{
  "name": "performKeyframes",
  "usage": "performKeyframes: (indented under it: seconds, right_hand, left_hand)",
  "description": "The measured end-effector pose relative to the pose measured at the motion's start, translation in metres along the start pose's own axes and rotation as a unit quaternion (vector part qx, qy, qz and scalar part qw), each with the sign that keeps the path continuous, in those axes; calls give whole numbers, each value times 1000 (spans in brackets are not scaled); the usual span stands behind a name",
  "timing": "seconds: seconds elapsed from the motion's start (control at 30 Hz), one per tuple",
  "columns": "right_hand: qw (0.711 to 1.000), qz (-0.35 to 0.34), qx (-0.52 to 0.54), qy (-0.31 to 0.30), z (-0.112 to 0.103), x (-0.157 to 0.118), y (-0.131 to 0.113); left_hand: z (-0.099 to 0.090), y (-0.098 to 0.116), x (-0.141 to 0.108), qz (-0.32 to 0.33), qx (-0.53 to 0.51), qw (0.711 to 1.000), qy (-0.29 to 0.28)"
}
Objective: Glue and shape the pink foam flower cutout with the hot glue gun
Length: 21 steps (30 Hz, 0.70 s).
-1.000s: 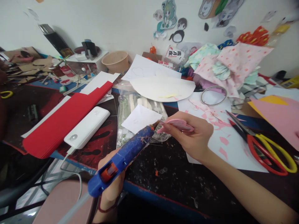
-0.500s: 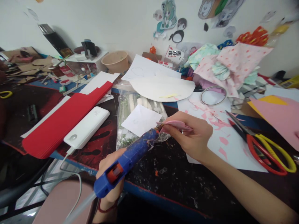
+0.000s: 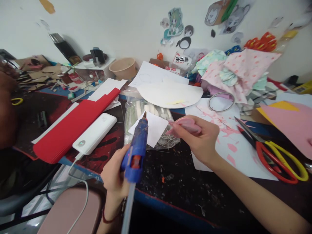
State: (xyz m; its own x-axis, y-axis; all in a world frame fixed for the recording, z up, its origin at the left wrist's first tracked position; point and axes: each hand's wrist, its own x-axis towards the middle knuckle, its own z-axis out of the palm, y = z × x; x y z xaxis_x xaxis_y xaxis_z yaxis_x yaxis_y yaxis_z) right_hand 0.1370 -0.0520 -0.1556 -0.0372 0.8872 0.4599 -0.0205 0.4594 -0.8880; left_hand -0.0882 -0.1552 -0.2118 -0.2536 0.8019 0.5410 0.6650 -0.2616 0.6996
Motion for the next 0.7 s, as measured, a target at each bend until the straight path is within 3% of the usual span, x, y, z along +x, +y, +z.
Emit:
performKeyframes:
  seconds: [0.07, 0.13, 0.27, 0.4, 0.47, 0.53, 0.63, 0.7]
  right_hand:
    - [999, 29, 38, 24, 0, 3, 1]
    - [996, 44, 65, 37, -1, 7, 3]
    - [994, 44, 89, 48, -4, 13, 5]
    - [994, 36, 95, 40, -6, 14, 4]
    - [994, 38, 98, 31, -6, 13, 3]
    - [994, 48, 94, 23, -6, 11, 2]
    - [996, 55, 75, 5, -6, 7, -1]
    - [997, 43, 65, -6, -6, 4, -2]
  left_hand:
    - [3, 6, 13, 115, 92, 988, -52]
    - [9, 11, 23, 178, 197, 961, -73]
    - [21, 18, 30, 200, 354, 903, -137]
    - [20, 28, 29, 177, 413, 882, -140]
    - [18, 33, 30, 157, 397, 894, -135]
    - [18, 40, 36, 138, 333, 926, -110]
    - [23, 55, 51, 120, 141, 981, -57]
    - [28, 68, 64, 95, 13, 993, -69]
